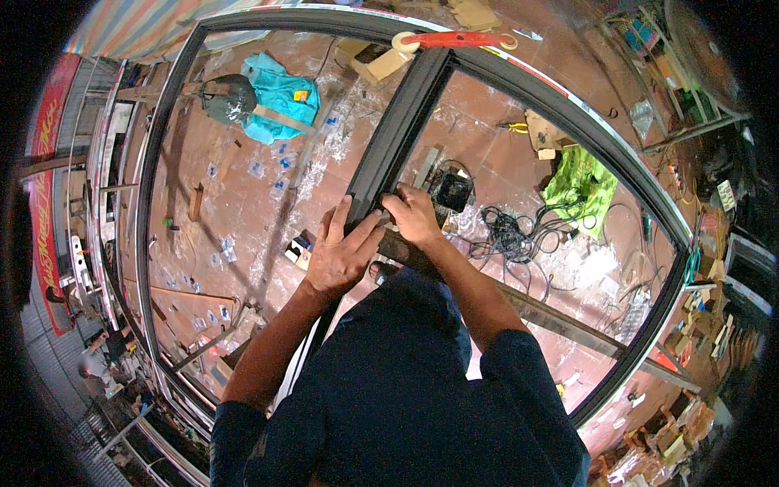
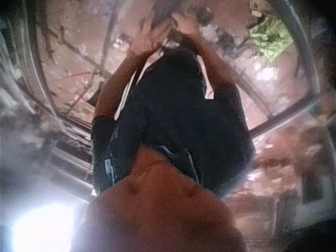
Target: The person installs a rubber seal into a window frame, pressing it into place along the edges. They then use a small hammer to tap the seal into position and continue adjusting it by hand.
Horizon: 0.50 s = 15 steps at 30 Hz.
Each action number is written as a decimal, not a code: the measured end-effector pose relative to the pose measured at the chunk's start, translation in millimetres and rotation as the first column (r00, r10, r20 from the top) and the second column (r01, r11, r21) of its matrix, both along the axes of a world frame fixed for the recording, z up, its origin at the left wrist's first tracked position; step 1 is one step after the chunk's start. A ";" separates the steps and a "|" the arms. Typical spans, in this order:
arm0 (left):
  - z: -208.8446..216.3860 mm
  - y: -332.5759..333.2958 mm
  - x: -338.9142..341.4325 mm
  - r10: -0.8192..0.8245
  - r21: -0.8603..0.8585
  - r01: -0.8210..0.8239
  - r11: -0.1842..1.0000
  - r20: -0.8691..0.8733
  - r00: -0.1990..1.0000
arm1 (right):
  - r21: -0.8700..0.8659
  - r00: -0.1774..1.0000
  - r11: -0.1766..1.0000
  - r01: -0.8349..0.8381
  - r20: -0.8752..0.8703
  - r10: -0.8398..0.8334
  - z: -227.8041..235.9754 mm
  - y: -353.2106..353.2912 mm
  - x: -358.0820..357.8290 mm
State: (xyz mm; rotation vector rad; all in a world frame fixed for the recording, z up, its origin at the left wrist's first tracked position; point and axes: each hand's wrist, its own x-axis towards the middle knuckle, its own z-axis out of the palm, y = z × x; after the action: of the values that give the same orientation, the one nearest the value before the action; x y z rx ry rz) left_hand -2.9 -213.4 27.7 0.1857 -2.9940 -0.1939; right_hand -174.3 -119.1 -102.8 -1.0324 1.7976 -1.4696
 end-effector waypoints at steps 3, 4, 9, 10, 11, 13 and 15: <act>0.0 -3.1 -4.6 -0.003 -0.003 0.003 1.000 0.004 1.000 | 0.130 0.905 0.991 0.025 0.417 -0.077 23.6 -2.9 -0.6; -0.3 -4.1 -3.3 -0.017 0.005 0.017 1.000 0.023 1.000 | 0.182 0.794 0.983 0.015 0.596 -0.122 33.5 -3.6 -0.4; -5.3 -6.5 -4.2 -0.049 -0.009 0.049 0.999 0.022 0.999 | 0.104 0.859 0.987 0.122 0.486 -0.157 29.1 -9.2 -7.0; -5.9 -6.0 -5.4 -0.052 -0.023 0.052 0.998 0.014 0.999 | 0.132 0.869 0.983 0.131 0.462 -0.178 28.9 -10.4 -6.4; -7.1 -6.1 -8.2 -0.053 -0.044 0.053 0.998 0.003 0.999 | 0.161 0.878 0.977 0.139 0.436 -0.197 28.7 -12.6 -4.7; -8.1 -9.0 -18.7 -0.062 -0.094 0.059 0.994 -0.025 0.998 | 0.129 0.862 0.975 0.181 0.457 -0.221 25.3 -15.0 -1.8; -3.1 -8.5 -29.0 -0.046 -0.055 0.045 0.997 -0.008 0.999 | 0.094 0.796 0.978 0.186 0.568 -0.206 18.6 -13.5 -6.2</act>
State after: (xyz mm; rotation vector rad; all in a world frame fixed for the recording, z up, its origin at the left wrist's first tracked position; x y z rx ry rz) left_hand -31.8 -222.0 24.6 0.1106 -2.9917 -0.1168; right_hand -180.5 -132.6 -84.2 -0.3144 1.4959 -1.6437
